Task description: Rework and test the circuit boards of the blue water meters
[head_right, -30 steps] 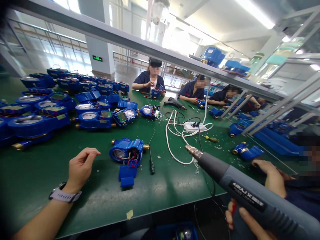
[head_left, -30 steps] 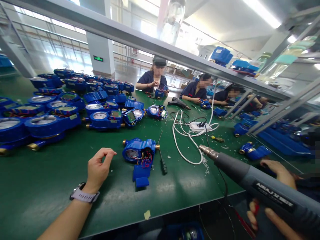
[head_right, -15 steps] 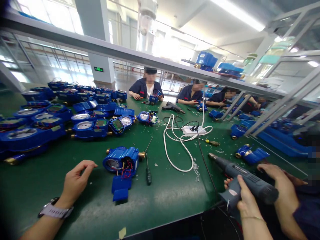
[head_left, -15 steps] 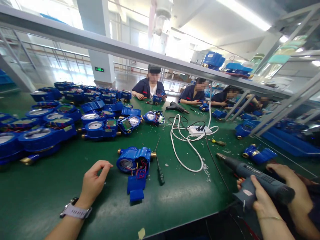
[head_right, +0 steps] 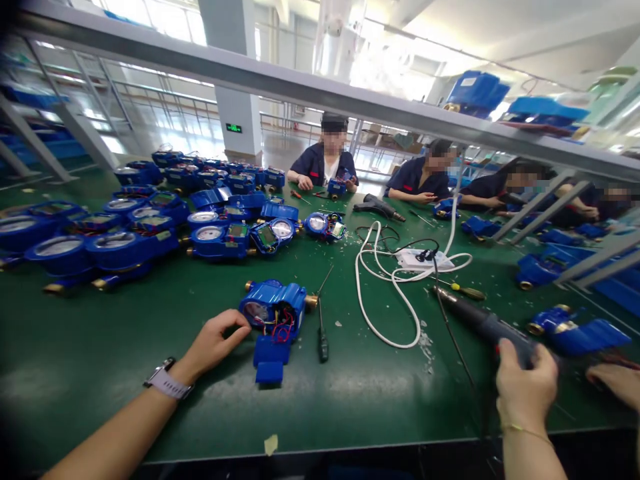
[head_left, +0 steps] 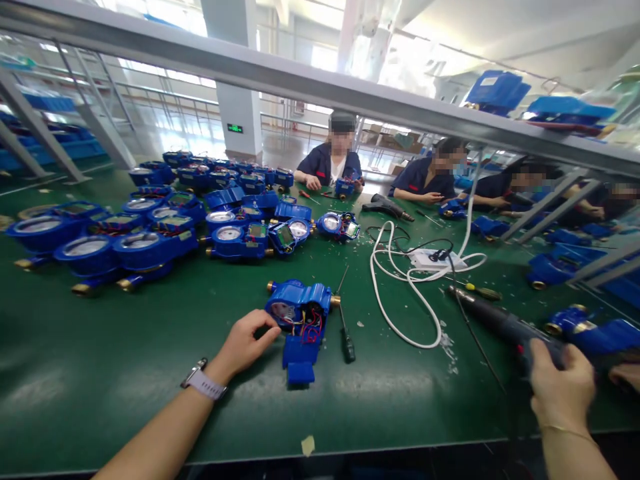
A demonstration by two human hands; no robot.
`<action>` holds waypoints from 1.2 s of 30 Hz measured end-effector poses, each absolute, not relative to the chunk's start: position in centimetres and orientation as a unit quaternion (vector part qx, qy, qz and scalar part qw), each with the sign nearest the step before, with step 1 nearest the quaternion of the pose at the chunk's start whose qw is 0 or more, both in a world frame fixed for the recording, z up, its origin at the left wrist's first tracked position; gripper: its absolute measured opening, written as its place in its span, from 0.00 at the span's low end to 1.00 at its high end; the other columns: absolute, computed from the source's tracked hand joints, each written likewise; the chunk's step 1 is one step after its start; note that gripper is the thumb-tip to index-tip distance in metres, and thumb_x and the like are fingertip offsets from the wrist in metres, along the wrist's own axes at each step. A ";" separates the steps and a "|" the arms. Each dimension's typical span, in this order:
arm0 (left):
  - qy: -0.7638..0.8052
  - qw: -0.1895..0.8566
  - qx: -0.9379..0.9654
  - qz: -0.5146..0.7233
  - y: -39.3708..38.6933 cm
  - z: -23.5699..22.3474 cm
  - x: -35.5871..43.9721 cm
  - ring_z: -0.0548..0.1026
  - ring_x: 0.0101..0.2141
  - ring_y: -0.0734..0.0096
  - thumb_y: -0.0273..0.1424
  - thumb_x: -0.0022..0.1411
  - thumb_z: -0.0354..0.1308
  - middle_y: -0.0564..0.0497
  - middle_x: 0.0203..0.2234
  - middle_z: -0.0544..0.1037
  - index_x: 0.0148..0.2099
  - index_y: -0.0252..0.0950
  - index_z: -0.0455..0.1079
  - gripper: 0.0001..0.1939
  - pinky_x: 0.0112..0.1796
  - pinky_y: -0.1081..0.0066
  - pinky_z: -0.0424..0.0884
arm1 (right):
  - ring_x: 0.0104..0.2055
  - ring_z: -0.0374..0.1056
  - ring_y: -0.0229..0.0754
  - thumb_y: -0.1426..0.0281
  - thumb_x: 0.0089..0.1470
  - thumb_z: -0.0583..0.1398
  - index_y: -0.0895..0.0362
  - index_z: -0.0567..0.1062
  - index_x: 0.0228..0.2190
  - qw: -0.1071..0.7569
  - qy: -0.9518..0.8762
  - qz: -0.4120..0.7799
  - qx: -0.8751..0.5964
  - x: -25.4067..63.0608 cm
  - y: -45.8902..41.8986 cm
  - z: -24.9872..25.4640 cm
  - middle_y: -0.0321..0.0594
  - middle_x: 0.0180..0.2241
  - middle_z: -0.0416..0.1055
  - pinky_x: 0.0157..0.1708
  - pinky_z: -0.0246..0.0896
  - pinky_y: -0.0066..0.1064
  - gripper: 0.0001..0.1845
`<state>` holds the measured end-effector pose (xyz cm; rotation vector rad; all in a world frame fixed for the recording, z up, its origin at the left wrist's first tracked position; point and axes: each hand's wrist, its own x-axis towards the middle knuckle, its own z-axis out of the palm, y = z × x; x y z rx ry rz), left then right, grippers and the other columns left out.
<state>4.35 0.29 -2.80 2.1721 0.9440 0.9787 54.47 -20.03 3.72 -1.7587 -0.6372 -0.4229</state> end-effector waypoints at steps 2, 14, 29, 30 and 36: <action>0.349 0.289 0.825 0.337 0.1 -2.8 4.6 0.75 0.34 0.66 0.36 0.62 0.56 0.49 0.30 0.78 0.34 0.37 0.73 0.09 0.36 0.67 0.70 | 0.56 0.62 0.53 0.62 0.55 0.65 0.55 0.69 0.54 0.567 -0.308 -0.148 -0.749 50.5 -18.8 3.3 0.50 0.54 0.66 0.57 0.54 0.53 0.27; 0.341 0.318 0.837 0.286 -1.1 -2.7 5.3 0.76 0.38 0.64 0.37 0.58 0.61 0.48 0.36 0.79 0.41 0.37 0.72 0.11 0.41 0.66 0.70 | 0.48 0.66 0.48 0.61 0.58 0.61 0.57 0.71 0.47 0.431 -0.691 0.076 -0.576 26.2 -10.3 -2.4 0.44 0.45 0.70 0.48 0.63 0.47 0.18; 0.336 0.342 0.845 0.238 -1.5 -2.3 5.7 0.76 0.35 0.64 0.36 0.63 0.55 0.48 0.34 0.80 0.43 0.36 0.74 0.12 0.36 0.70 0.67 | 0.41 0.67 0.42 0.67 0.61 0.60 0.59 0.74 0.36 0.440 -0.714 0.015 -0.545 23.8 -9.3 -3.8 0.38 0.37 0.70 0.42 0.65 0.39 0.07; 0.336 0.343 0.845 0.236 -1.6 -2.2 5.7 0.76 0.35 0.64 0.36 0.63 0.54 0.48 0.34 0.80 0.43 0.36 0.73 0.12 0.36 0.70 0.66 | 0.40 0.67 0.41 0.67 0.62 0.59 0.59 0.74 0.35 0.441 -0.717 0.018 -0.540 23.8 -9.2 -3.9 0.38 0.36 0.70 0.42 0.65 0.39 0.07; 0.338 0.353 0.843 0.227 -1.7 -2.1 5.7 0.75 0.33 0.67 0.35 0.65 0.50 0.50 0.33 0.79 0.43 0.36 0.73 0.12 0.34 0.72 0.65 | 0.38 0.68 0.40 0.66 0.62 0.59 0.60 0.73 0.34 0.474 -0.688 0.057 -0.547 23.6 -9.0 -4.4 0.37 0.34 0.70 0.39 0.66 0.37 0.09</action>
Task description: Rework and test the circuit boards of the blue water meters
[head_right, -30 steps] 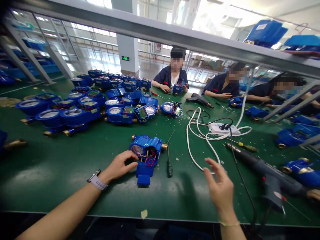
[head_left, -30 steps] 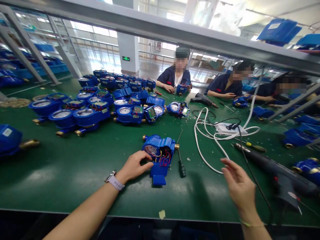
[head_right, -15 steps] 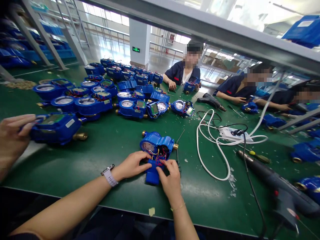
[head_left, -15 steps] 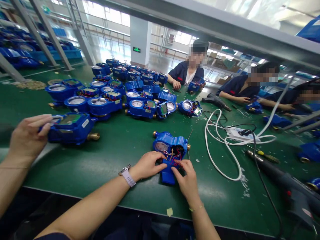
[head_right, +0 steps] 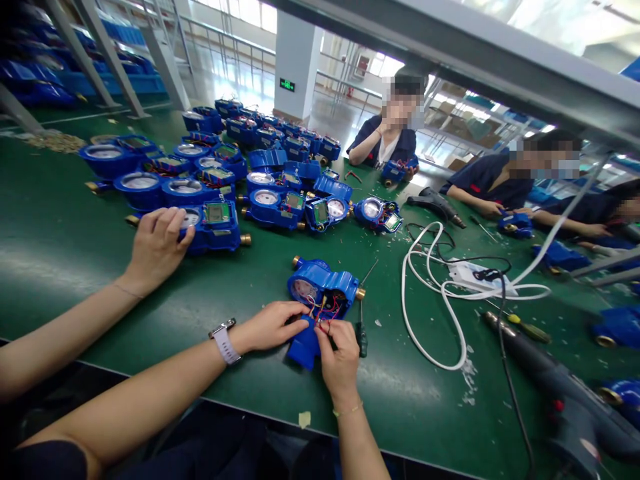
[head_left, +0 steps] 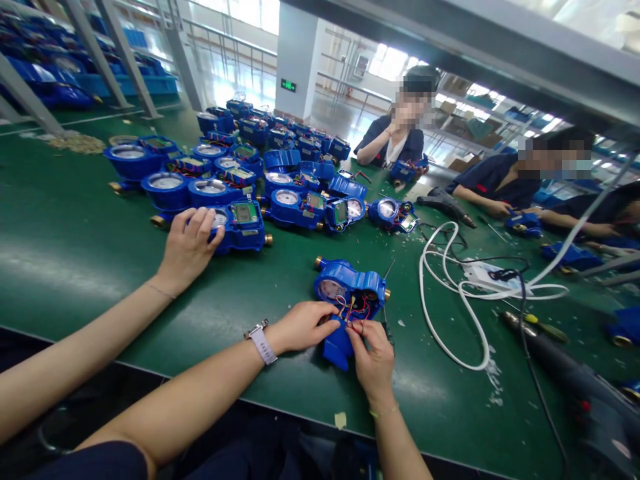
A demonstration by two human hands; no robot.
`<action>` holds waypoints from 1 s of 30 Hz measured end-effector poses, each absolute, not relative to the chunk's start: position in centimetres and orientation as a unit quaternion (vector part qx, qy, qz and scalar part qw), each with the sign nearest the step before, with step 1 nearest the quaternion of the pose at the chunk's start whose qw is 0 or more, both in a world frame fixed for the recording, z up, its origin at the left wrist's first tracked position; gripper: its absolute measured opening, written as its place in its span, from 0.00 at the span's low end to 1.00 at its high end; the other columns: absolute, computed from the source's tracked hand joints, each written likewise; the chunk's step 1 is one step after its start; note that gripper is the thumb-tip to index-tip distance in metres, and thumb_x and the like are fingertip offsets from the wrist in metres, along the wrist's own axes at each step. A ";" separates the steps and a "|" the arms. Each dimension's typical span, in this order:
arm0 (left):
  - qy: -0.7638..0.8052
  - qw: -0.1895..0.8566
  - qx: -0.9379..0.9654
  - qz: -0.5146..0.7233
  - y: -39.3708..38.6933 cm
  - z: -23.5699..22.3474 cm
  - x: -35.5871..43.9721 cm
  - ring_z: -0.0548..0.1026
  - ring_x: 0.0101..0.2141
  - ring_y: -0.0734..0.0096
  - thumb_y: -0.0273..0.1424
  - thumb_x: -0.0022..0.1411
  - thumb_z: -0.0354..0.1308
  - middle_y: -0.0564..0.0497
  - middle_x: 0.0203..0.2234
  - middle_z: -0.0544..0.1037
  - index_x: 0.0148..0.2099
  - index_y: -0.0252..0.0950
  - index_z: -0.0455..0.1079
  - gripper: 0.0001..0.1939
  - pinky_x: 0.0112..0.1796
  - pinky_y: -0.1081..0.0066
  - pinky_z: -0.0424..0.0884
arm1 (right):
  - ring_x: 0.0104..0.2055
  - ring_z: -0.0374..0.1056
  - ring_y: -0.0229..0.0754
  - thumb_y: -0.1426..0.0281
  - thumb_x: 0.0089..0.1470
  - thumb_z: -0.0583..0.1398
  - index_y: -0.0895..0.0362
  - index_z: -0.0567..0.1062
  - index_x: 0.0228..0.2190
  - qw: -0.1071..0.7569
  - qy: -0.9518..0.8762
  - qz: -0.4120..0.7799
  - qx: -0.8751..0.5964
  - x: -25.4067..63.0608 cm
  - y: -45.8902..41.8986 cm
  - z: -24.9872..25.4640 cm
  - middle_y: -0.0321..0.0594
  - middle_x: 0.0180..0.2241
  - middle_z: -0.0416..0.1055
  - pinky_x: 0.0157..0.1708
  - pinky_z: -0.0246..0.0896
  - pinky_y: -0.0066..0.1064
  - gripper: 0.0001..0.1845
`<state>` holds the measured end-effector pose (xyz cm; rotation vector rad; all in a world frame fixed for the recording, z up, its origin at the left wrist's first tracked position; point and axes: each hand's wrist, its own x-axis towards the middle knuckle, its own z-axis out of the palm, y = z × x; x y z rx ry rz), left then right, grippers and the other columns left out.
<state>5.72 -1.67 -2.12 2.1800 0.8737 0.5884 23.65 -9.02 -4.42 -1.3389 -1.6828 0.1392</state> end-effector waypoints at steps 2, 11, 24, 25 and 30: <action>0.338 0.356 0.841 0.226 -1.7 -2.2 5.8 0.75 0.33 0.67 0.35 0.66 0.50 0.50 0.33 0.79 0.43 0.36 0.72 0.12 0.34 0.72 0.64 | 0.36 0.68 0.40 0.65 0.62 0.59 0.60 0.73 0.34 0.484 -0.668 0.076 -0.559 23.6 -9.0 -4.6 0.37 0.34 0.70 0.38 0.66 0.36 0.10; 0.329 0.362 0.844 0.220 -1.6 -2.4 6.2 0.74 0.31 0.68 0.35 0.67 0.49 0.50 0.30 0.77 0.40 0.35 0.70 0.12 0.32 0.72 0.63 | 0.35 0.68 0.40 0.61 0.61 0.59 0.60 0.72 0.35 0.559 -0.525 0.202 -0.609 22.5 -9.1 -5.2 0.37 0.33 0.69 0.38 0.66 0.37 0.13; 0.327 0.353 0.849 0.219 -1.8 -2.5 6.3 0.74 0.33 0.66 0.36 0.66 0.49 0.48 0.34 0.78 0.44 0.35 0.69 0.12 0.34 0.71 0.65 | 0.45 0.69 0.46 0.58 0.62 0.58 0.60 0.72 0.43 0.636 -0.398 0.363 -0.553 23.2 -10.3 -6.4 0.44 0.44 0.71 0.45 0.67 0.45 0.18; 0.328 0.354 0.848 0.218 -1.7 -2.5 6.2 0.74 0.33 0.65 0.36 0.66 0.49 0.48 0.34 0.78 0.44 0.35 0.69 0.12 0.34 0.70 0.66 | 0.45 0.69 0.46 0.60 0.60 0.60 0.60 0.72 0.42 0.627 -0.408 0.359 -0.558 23.4 -10.4 -6.4 0.44 0.44 0.71 0.46 0.67 0.45 0.17; 0.333 0.356 0.847 0.215 -1.7 -2.7 6.2 0.75 0.34 0.65 0.37 0.66 0.49 0.48 0.35 0.78 0.46 0.36 0.68 0.13 0.35 0.70 0.66 | 0.41 0.70 0.44 0.65 0.56 0.65 0.60 0.73 0.41 0.595 -0.450 0.306 -0.592 23.4 -10.7 -6.5 0.41 0.40 0.72 0.43 0.68 0.42 0.14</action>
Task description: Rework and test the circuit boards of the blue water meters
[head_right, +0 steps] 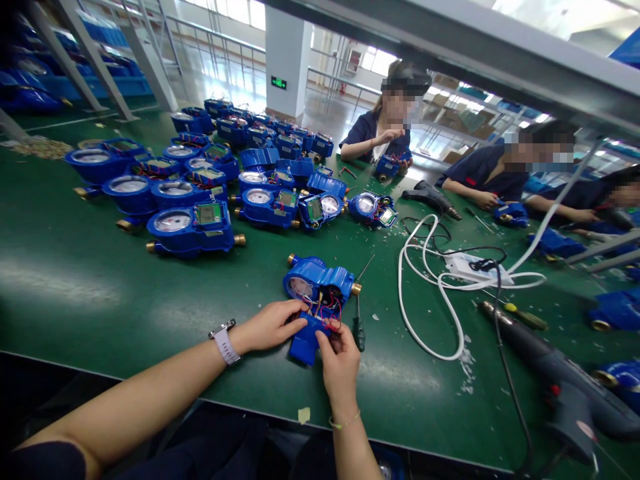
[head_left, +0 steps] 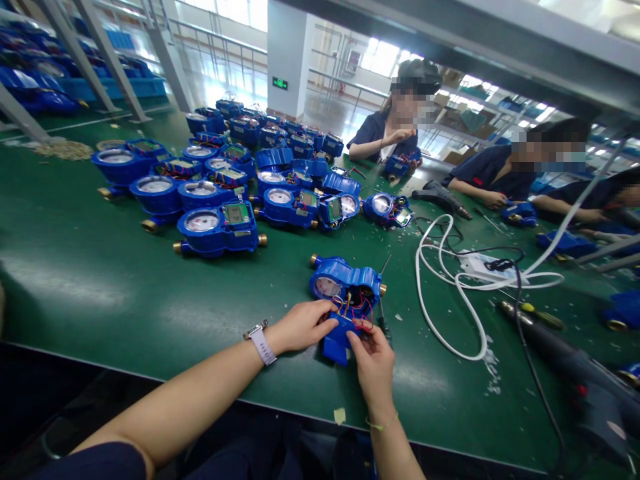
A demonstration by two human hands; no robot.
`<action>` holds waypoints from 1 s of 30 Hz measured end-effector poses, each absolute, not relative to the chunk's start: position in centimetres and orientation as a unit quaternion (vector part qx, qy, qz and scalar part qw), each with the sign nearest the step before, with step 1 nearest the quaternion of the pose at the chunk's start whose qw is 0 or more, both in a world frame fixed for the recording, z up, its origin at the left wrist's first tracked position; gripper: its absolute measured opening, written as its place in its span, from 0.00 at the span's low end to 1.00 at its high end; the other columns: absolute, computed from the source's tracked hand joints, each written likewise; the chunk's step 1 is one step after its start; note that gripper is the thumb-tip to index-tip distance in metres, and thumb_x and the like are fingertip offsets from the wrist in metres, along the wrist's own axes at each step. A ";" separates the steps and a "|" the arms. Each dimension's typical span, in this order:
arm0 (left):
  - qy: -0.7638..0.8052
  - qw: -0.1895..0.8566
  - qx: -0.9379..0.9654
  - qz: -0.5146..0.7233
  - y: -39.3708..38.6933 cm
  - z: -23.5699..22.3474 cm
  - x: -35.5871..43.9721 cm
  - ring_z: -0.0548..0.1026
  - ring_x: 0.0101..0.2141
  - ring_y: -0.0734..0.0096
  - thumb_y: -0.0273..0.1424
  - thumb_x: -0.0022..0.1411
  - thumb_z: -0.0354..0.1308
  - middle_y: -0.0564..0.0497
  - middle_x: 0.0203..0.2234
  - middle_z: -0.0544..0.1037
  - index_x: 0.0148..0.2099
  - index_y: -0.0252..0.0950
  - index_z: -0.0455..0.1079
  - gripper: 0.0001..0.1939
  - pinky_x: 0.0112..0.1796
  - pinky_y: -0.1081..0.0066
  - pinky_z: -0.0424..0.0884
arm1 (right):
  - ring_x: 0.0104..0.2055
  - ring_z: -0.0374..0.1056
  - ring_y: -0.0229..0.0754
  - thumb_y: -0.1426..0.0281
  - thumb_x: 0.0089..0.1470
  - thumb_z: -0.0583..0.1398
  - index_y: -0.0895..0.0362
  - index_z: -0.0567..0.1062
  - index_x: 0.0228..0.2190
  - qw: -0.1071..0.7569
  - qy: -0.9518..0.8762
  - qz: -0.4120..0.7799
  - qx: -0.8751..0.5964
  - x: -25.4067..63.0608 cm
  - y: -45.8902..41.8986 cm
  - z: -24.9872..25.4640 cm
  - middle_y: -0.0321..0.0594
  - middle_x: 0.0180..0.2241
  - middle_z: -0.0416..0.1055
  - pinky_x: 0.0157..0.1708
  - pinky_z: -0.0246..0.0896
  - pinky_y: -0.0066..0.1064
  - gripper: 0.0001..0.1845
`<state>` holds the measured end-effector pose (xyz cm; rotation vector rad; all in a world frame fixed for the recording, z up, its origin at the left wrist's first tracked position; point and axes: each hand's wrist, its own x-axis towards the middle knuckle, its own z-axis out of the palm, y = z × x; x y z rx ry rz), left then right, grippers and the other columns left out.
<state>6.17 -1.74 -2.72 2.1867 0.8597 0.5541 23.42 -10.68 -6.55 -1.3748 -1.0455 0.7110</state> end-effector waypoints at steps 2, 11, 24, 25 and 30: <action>0.334 0.356 0.846 0.213 -1.8 -2.7 6.2 0.75 0.35 0.64 0.37 0.66 0.49 0.48 0.36 0.78 0.47 0.36 0.68 0.13 0.36 0.69 0.66 | 0.40 0.70 0.43 0.64 0.57 0.64 0.60 0.73 0.39 0.593 -0.455 0.278 -0.603 23.2 -10.6 -6.5 0.40 0.38 0.71 0.42 0.68 0.41 0.13; 0.327 0.375 0.842 0.208 -2.1 -1.8 6.5 0.74 0.32 0.66 0.37 0.66 0.49 0.49 0.33 0.77 0.44 0.36 0.68 0.11 0.33 0.71 0.65 | 0.37 0.70 0.41 0.60 0.60 0.61 0.60 0.73 0.36 0.588 -0.450 0.246 -0.626 23.3 -10.4 -6.5 0.39 0.35 0.72 0.39 0.68 0.38 0.15; 0.317 0.412 0.817 0.251 -1.5 -2.7 6.2 0.74 0.47 0.63 0.32 0.64 0.53 0.43 0.47 0.76 0.49 0.34 0.69 0.12 0.50 0.65 0.68 | 0.42 0.71 0.45 0.56 0.59 0.61 0.60 0.74 0.44 0.560 -0.465 0.288 -0.622 25.1 -11.8 -5.6 0.44 0.41 0.73 0.45 0.67 0.45 0.20; 0.316 0.415 0.815 0.253 -1.5 -2.6 6.2 0.74 0.47 0.63 0.32 0.64 0.53 0.44 0.47 0.76 0.48 0.35 0.69 0.12 0.50 0.64 0.69 | 0.42 0.72 0.45 0.56 0.59 0.61 0.60 0.74 0.44 0.558 -0.464 0.282 -0.628 25.5 -12.2 -5.3 0.44 0.41 0.74 0.45 0.68 0.45 0.21; 0.318 0.426 0.804 0.265 -1.5 -2.4 6.0 0.74 0.47 0.62 0.31 0.62 0.55 0.44 0.47 0.76 0.48 0.35 0.69 0.13 0.50 0.62 0.69 | 0.45 0.71 0.47 0.55 0.59 0.60 0.60 0.73 0.45 0.541 -0.450 0.192 -0.685 29.0 -14.6 -4.2 0.46 0.43 0.73 0.46 0.67 0.47 0.22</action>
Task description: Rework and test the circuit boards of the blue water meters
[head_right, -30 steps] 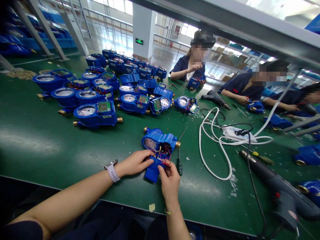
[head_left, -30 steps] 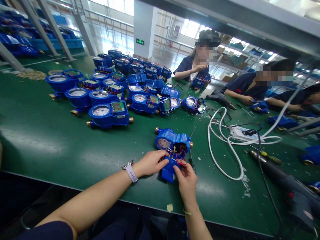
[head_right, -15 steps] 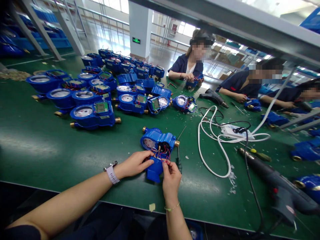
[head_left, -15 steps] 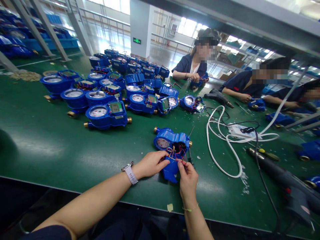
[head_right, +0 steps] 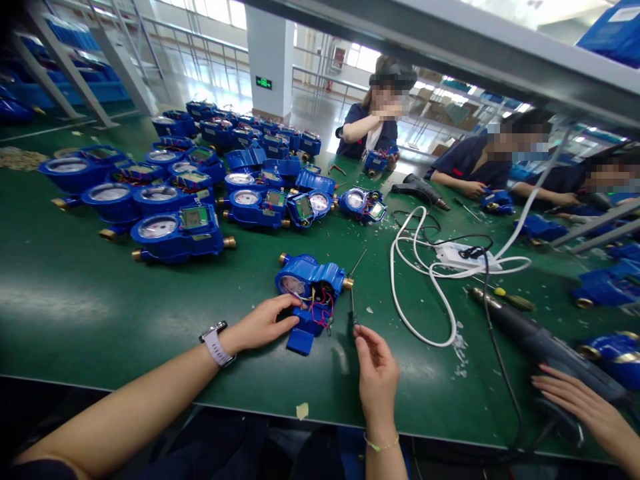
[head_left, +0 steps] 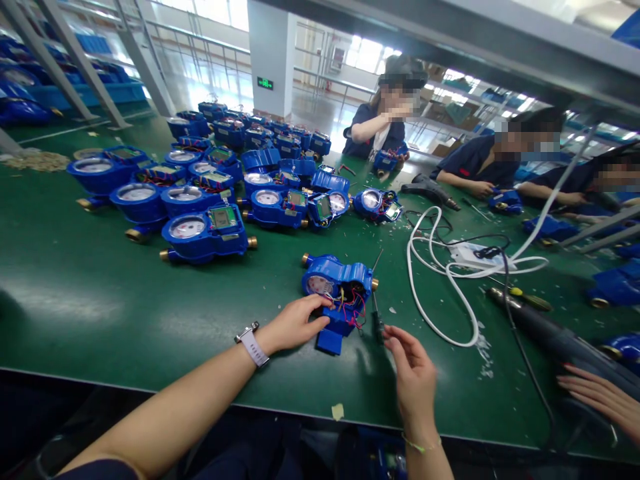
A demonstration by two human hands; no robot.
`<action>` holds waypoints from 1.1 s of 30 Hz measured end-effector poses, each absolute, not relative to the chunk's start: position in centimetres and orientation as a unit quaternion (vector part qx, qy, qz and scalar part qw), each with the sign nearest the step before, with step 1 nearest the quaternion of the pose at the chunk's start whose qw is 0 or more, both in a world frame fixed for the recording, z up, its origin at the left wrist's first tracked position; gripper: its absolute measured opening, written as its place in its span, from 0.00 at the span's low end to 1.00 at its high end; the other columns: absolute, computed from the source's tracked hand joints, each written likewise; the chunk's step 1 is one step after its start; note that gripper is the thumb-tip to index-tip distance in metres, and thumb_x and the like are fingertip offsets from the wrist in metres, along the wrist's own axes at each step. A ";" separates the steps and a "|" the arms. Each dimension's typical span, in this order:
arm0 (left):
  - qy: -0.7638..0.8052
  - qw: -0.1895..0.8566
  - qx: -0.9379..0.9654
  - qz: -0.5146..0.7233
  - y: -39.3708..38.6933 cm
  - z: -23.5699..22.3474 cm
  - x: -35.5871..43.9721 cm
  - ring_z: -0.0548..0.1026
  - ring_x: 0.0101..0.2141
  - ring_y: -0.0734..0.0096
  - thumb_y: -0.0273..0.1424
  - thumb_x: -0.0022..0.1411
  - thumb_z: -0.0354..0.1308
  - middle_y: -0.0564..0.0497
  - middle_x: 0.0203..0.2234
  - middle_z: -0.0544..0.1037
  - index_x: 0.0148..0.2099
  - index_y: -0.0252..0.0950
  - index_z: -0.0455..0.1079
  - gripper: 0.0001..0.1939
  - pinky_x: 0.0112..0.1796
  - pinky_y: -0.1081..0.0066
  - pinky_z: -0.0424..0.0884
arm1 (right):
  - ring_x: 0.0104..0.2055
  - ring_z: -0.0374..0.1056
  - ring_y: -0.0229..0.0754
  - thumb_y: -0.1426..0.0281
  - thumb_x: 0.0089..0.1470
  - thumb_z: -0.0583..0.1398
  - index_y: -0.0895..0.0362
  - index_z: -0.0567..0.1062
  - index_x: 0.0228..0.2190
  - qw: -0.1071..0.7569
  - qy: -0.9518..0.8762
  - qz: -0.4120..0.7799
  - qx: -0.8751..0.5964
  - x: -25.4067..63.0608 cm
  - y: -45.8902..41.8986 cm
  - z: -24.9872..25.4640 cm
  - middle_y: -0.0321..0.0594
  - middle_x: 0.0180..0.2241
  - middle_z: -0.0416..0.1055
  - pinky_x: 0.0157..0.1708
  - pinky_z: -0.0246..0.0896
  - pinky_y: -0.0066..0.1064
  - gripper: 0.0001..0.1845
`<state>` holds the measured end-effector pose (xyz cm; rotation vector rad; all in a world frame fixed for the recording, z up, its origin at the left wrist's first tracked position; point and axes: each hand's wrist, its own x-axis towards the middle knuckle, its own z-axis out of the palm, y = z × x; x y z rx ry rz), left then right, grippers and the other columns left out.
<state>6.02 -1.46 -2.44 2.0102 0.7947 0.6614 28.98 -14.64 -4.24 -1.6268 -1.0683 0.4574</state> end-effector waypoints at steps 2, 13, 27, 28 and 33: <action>0.321 0.432 0.799 0.270 -1.4 -2.4 5.9 0.74 0.47 0.62 0.30 0.60 0.57 0.45 0.48 0.76 0.50 0.35 0.68 0.15 0.50 0.63 0.69 | 0.47 0.69 0.49 0.54 0.58 0.60 0.59 0.73 0.46 0.523 -0.441 0.132 -0.717 31.1 -15.4 -3.9 0.47 0.46 0.72 0.49 0.63 0.51 0.23; 0.334 0.413 0.821 0.211 -1.1 -2.6 5.5 0.74 0.43 0.60 0.35 0.56 0.61 0.46 0.43 0.77 0.49 0.36 0.68 0.19 0.47 0.61 0.69 | 0.52 0.64 0.51 0.55 0.58 0.60 0.57 0.69 0.52 0.320 -0.633 0.061 -0.703 32.3 -12.0 -4.2 0.47 0.50 0.67 0.52 0.59 0.51 0.26; 0.312 0.467 0.810 0.167 0.0 -1.9 3.9 0.73 0.40 0.63 0.35 0.59 0.56 0.48 0.41 0.75 0.49 0.36 0.68 0.17 0.44 0.63 0.69 | 0.40 0.68 0.43 0.60 0.61 0.59 0.59 0.71 0.44 0.246 -0.602 0.054 -0.757 36.9 -16.9 -3.5 0.41 0.40 0.69 0.42 0.66 0.41 0.16; 0.315 0.462 0.813 0.162 0.0 -1.9 4.0 0.73 0.40 0.62 0.36 0.59 0.56 0.47 0.41 0.75 0.49 0.36 0.68 0.17 0.44 0.62 0.69 | 0.40 0.68 0.43 0.60 0.61 0.59 0.59 0.71 0.45 0.253 -0.601 0.058 -0.756 36.8 -17.2 -3.5 0.41 0.41 0.69 0.42 0.66 0.41 0.16; 0.324 0.450 0.817 0.157 -0.1 -2.2 4.3 0.73 0.42 0.60 0.41 0.61 0.54 0.48 0.43 0.76 0.48 0.37 0.69 0.17 0.45 0.63 0.69 | 0.37 0.69 0.41 0.59 0.62 0.58 0.59 0.71 0.46 0.303 -0.588 0.091 -0.744 36.5 -18.2 -3.2 0.41 0.39 0.70 0.39 0.68 0.39 0.17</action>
